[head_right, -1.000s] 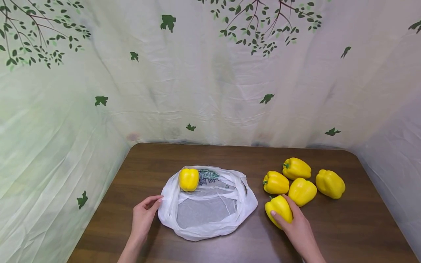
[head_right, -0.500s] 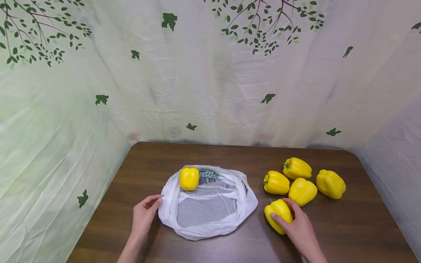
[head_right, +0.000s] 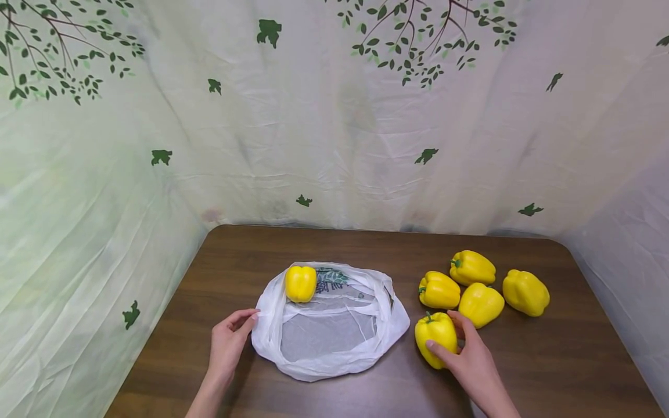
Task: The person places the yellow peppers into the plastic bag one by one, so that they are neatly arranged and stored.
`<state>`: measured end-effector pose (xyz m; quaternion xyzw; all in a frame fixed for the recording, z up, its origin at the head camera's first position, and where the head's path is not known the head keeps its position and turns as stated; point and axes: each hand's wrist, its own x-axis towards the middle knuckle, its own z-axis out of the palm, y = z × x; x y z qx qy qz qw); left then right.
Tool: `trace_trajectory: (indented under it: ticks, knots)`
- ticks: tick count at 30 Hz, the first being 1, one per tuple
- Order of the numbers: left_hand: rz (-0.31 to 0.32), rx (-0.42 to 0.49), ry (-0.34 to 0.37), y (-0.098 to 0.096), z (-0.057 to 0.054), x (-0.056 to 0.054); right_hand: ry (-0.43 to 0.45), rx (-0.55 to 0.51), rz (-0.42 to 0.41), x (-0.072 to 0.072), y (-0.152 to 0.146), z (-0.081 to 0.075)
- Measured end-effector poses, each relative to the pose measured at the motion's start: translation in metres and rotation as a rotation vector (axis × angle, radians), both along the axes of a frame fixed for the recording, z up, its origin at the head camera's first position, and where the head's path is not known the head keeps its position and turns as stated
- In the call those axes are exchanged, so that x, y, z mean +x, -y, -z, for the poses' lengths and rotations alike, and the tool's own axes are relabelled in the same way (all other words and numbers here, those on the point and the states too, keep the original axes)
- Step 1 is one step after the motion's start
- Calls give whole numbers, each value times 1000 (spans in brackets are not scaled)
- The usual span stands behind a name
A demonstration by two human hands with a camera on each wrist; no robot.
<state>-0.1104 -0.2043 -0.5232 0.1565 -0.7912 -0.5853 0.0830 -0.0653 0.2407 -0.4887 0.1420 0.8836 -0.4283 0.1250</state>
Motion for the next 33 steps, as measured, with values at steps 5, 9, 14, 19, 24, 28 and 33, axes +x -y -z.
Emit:
trace_trajectory:
  ticks: [5, 9, 14, 19, 24, 28, 33]
  knots:
    - [4, 0, -2, 0, 0, 0, -33, -5, -10, 0, 5, -6]
    - [-2, 6, -5, 0, -1, 0, -41, -20, -3, 0, 11, -9]
    - [-5, 7, -7, -1, -1, 0, -70, -70, 7, 0, 19, -12]
    - [3, 11, -2, -1, -1, 0, -145, -108, -3, -2, 26, -14]
    - [3, -2, 7, -2, -6, 1, -201, -99, -33, -6, 31, -15]
    - [11, -7, 5, -4, -13, 3, -246, -99, -54, -10, 35, -15]
    - [7, -8, 0, -1, -1, 0, -288, -152, -75, -14, 40, -13]
